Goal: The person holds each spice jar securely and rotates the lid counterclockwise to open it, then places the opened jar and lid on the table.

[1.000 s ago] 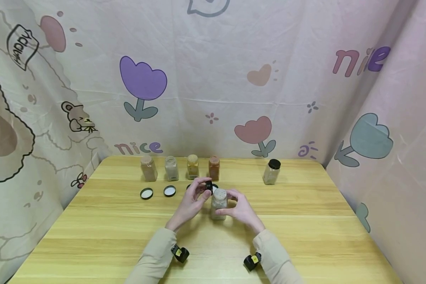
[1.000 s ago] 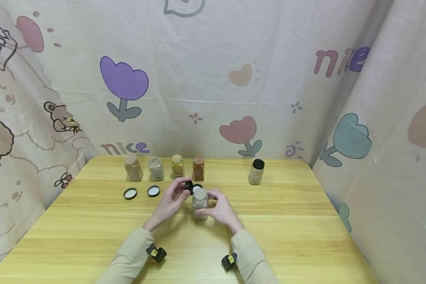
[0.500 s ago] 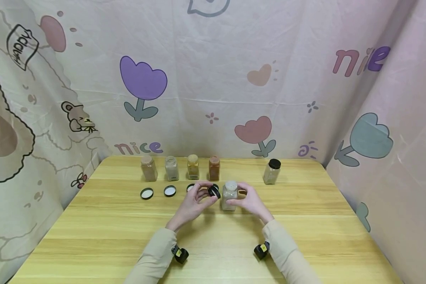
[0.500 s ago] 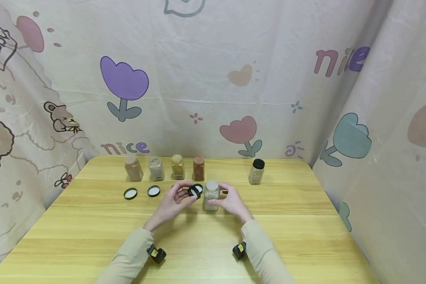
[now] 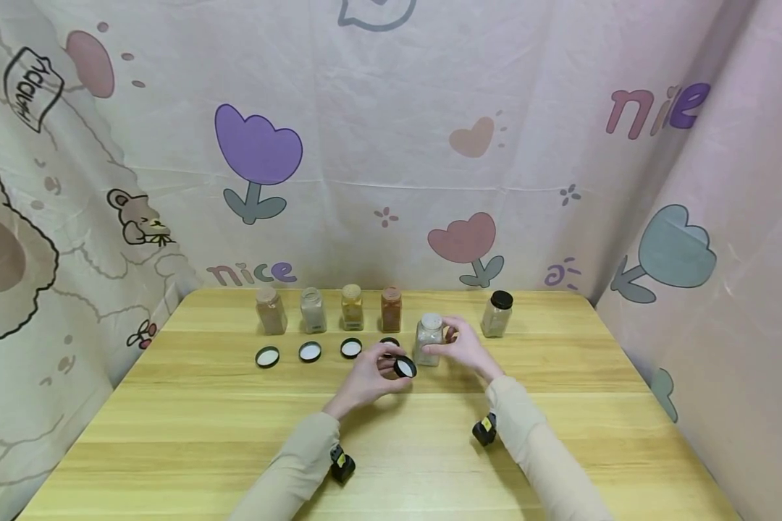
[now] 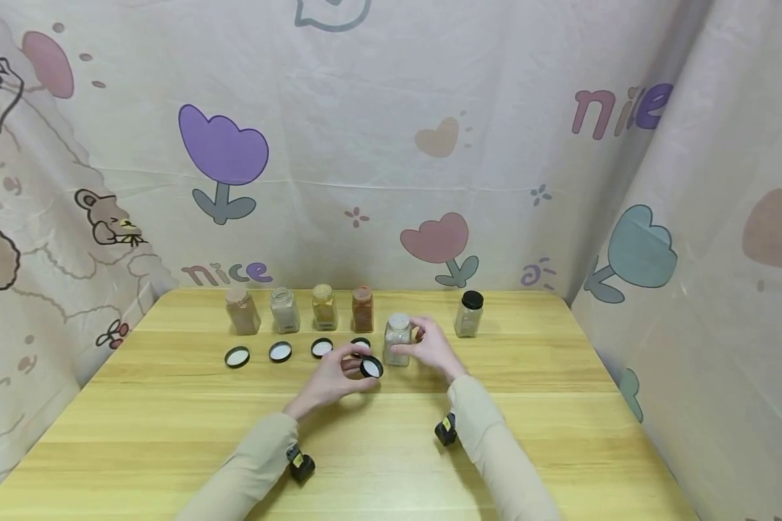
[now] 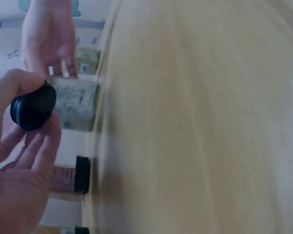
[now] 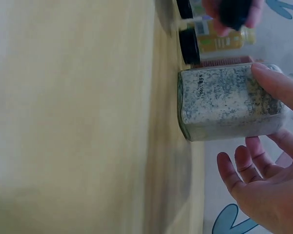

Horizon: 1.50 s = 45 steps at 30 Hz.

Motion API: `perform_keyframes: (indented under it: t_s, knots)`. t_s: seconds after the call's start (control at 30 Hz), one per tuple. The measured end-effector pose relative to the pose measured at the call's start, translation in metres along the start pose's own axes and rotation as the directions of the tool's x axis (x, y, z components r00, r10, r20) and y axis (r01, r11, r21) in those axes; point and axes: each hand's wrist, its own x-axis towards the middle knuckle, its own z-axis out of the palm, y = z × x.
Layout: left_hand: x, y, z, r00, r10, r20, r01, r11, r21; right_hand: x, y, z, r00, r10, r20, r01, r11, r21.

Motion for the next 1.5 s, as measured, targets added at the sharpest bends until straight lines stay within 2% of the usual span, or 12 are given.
perform_keyframes:
  t_s: [0.17, 0.23, 0.37, 0.53, 0.63, 0.8, 1.03, 1.23, 1.37, 1.5]
  knots:
    - [0.011, -0.001, 0.011, 0.998, -0.063, 0.029, 0.061, 0.996, 0.071, 0.014, 0.001, -0.007, 1.0, -0.008, 0.006, 0.008, 0.999, -0.044]
    - [0.016, -0.001, 0.015, 0.997, -0.071, 0.037, 0.066, 0.991, 0.116, 0.02, 0.002, -0.009, 1.0, -0.012, 0.011, 0.013, 0.999, -0.041]
    - [0.024, -0.001, 0.023, 0.998, -0.058, 0.022, 0.052, 0.976, 0.212, 0.03, 0.006, -0.012, 0.999, -0.032, 0.024, 0.033, 0.999, -0.03]
    - [0.032, -0.001, 0.032, 1.0, -0.017, -0.011, 0.02, 0.947, 0.322, 0.037, 0.007, -0.017, 1.0, 0.011, 0.027, -0.01, 1.0, -0.025]
    - [0.037, 0.001, 0.036, 0.998, -0.051, -0.031, 0.059, 0.93, 0.364, 0.04, 0.007, -0.019, 0.999, 0.026, 0.022, -0.026, 1.0, -0.016]
    - [0.046, 0.004, 0.041, 0.99, -0.123, -0.063, 0.138, 0.908, 0.395, 0.046, 0.009, -0.02, 0.999, 0.038, 0.013, -0.038, 0.999, 0.005]
    - [0.055, 0.002, 0.046, 0.986, -0.12, -0.113, 0.157, 0.888, 0.433, 0.055, 0.013, -0.019, 0.999, 0.049, -0.009, -0.049, 0.999, -0.014]
    - [0.062, -0.002, 0.05, 0.969, -0.166, -0.183, 0.234, 0.857, 0.459, 0.061, 0.013, -0.016, 0.993, 0.106, -0.048, -0.108, 0.993, -0.044]
    - [0.064, -0.002, 0.052, 0.959, -0.178, -0.219, 0.265, 0.835, 0.482, 0.062, 0.012, -0.016, 0.993, 0.106, -0.058, -0.108, 0.994, -0.034]
    - [0.065, -0.001, 0.053, 0.954, -0.181, -0.239, 0.279, 0.825, 0.49, 0.062, 0.011, -0.015, 0.993, 0.095, -0.065, -0.096, 0.995, -0.025]
